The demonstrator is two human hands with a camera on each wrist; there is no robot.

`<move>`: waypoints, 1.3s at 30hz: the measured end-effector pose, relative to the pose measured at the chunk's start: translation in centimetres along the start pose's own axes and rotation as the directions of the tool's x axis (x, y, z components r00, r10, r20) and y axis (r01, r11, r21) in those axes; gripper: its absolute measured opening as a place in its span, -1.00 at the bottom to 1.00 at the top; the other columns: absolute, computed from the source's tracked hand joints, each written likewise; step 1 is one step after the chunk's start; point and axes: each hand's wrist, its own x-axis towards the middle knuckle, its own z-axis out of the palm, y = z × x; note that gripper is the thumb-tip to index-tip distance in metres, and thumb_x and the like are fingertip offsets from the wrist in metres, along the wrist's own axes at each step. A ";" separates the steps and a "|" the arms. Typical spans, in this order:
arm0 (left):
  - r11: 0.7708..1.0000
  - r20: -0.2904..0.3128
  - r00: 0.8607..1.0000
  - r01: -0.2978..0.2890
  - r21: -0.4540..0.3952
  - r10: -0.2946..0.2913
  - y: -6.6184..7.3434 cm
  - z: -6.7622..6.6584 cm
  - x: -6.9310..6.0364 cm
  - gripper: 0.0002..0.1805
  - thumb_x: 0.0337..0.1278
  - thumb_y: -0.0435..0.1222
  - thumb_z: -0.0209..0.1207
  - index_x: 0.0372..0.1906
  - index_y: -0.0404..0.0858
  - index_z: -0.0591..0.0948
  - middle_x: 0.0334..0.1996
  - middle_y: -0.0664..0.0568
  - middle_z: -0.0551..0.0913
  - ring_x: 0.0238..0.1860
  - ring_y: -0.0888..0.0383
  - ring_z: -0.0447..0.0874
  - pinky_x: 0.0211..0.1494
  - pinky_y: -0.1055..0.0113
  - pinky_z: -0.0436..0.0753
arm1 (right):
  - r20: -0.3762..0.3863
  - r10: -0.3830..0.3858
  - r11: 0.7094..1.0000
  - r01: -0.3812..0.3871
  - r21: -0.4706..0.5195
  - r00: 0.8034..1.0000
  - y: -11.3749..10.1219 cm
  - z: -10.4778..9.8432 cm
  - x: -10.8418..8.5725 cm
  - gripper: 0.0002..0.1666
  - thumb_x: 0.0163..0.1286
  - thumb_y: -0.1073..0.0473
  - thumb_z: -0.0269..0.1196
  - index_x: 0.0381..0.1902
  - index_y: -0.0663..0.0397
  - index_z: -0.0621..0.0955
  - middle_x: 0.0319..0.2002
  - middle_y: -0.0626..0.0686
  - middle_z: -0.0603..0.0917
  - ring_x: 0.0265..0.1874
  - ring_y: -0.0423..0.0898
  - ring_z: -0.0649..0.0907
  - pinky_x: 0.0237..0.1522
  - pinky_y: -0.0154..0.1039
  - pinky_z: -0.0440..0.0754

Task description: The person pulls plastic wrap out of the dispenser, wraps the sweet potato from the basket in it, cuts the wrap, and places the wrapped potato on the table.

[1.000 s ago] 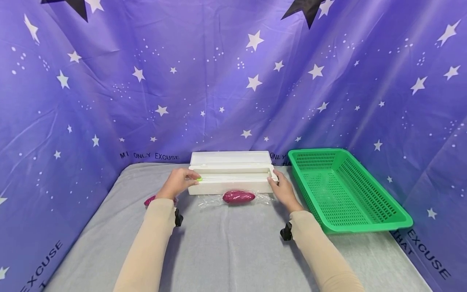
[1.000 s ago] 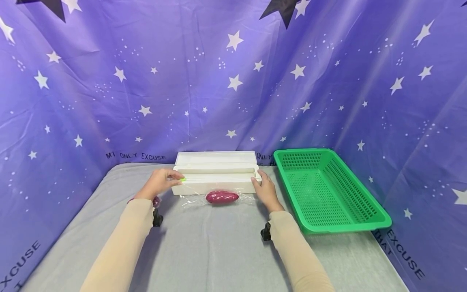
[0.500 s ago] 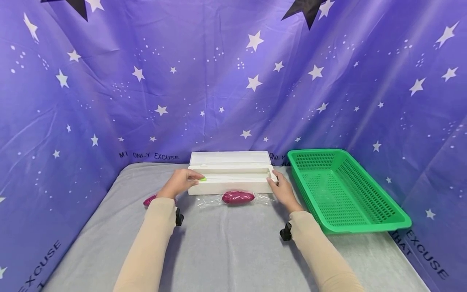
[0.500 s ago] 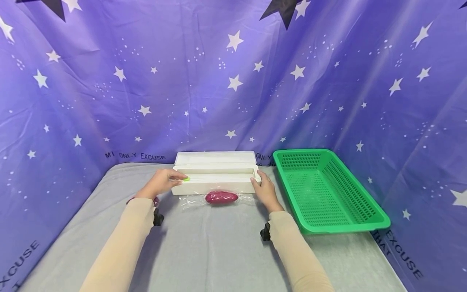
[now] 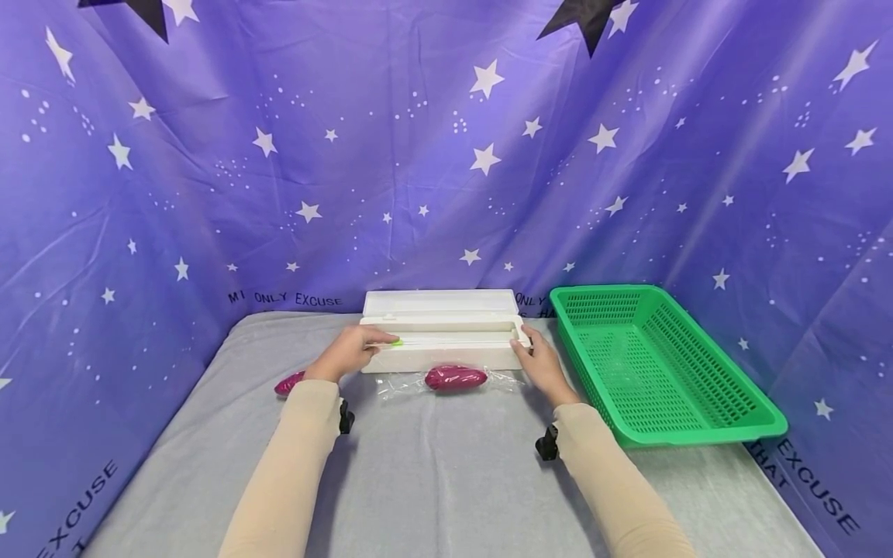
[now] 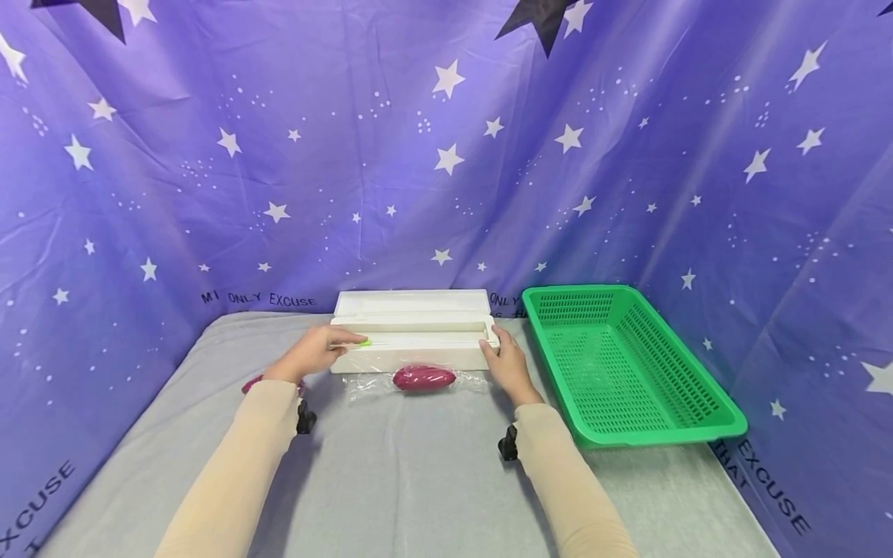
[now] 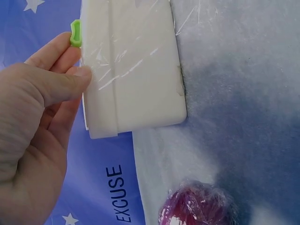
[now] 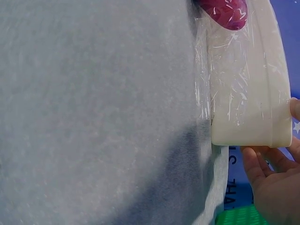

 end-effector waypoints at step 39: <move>0.986 -0.155 0.980 0.142 0.088 -0.127 1.1 2.1 2.2 -0.88 0.02 -0.28 0.48 -0.32 -0.18 0.78 -0.33 0.04 0.77 -0.19 0.02 0.72 0.04 0.06 0.64 | -0.021 -0.002 0.999 0.003 0.039 1.000 -0.1 0.1 -0.3 -0.33 0.55 0.09 0.14 0.46 0.33 0.28 0.31 0.41 0.43 0.11 0.27 0.57 0.19 0.14 0.48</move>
